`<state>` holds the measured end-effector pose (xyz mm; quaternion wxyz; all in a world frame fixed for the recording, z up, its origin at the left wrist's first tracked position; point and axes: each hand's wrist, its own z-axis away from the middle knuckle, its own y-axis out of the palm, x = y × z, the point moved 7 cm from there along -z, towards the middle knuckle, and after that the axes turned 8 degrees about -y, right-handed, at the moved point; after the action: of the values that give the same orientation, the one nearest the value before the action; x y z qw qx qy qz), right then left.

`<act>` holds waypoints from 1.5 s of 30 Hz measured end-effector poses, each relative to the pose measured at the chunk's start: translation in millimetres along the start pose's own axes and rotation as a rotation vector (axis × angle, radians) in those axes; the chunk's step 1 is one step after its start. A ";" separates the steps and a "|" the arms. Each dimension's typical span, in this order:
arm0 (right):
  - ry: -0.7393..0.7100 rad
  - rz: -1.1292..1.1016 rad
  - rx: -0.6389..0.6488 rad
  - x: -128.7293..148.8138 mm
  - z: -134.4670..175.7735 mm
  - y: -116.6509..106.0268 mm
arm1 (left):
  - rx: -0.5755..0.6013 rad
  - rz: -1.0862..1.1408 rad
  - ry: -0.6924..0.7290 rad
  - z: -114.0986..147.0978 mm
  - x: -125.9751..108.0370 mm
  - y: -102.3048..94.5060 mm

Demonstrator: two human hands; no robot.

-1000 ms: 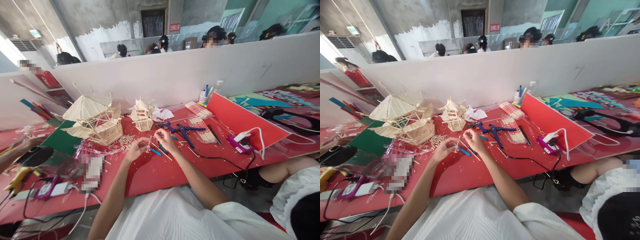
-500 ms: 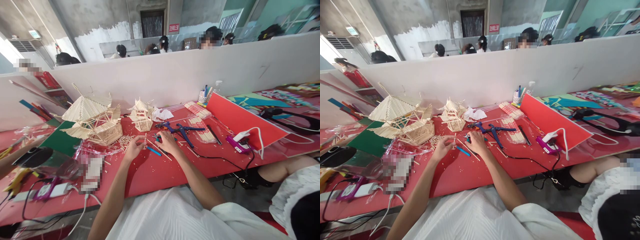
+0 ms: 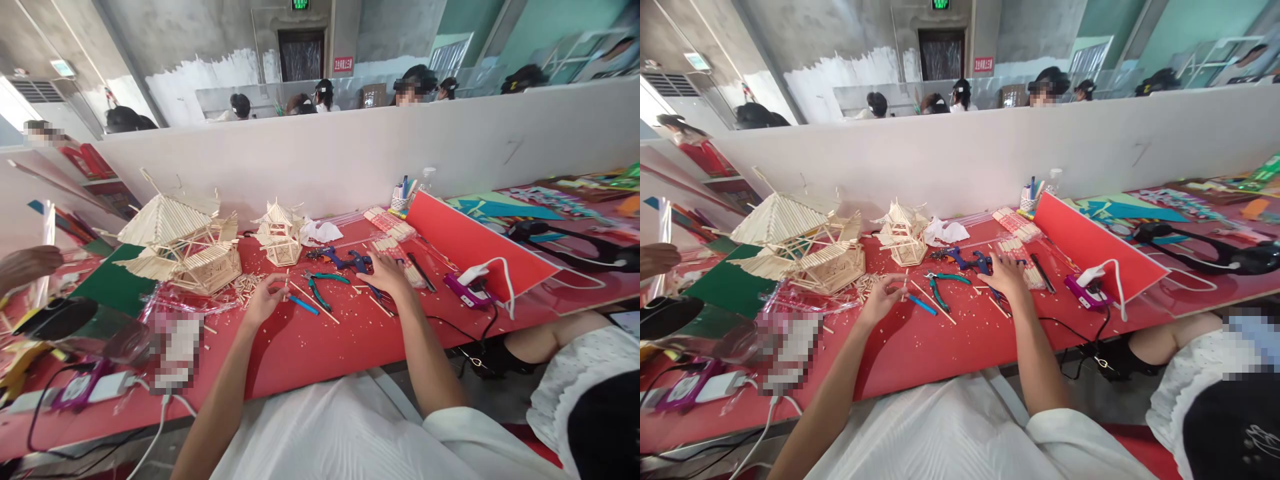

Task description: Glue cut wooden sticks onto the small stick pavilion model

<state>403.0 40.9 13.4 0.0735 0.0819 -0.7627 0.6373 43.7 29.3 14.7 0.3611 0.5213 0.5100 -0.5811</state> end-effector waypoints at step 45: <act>-0.603 -0.429 0.598 140.3 -17.6 -10.6 | -0.090 -0.064 0.036 5.8 -10.5 -7.7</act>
<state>268.5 52.0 57.1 -0.0482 0.4365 -0.4990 0.7471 37.1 24.2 26.2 0.3562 0.4982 0.5584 -0.5596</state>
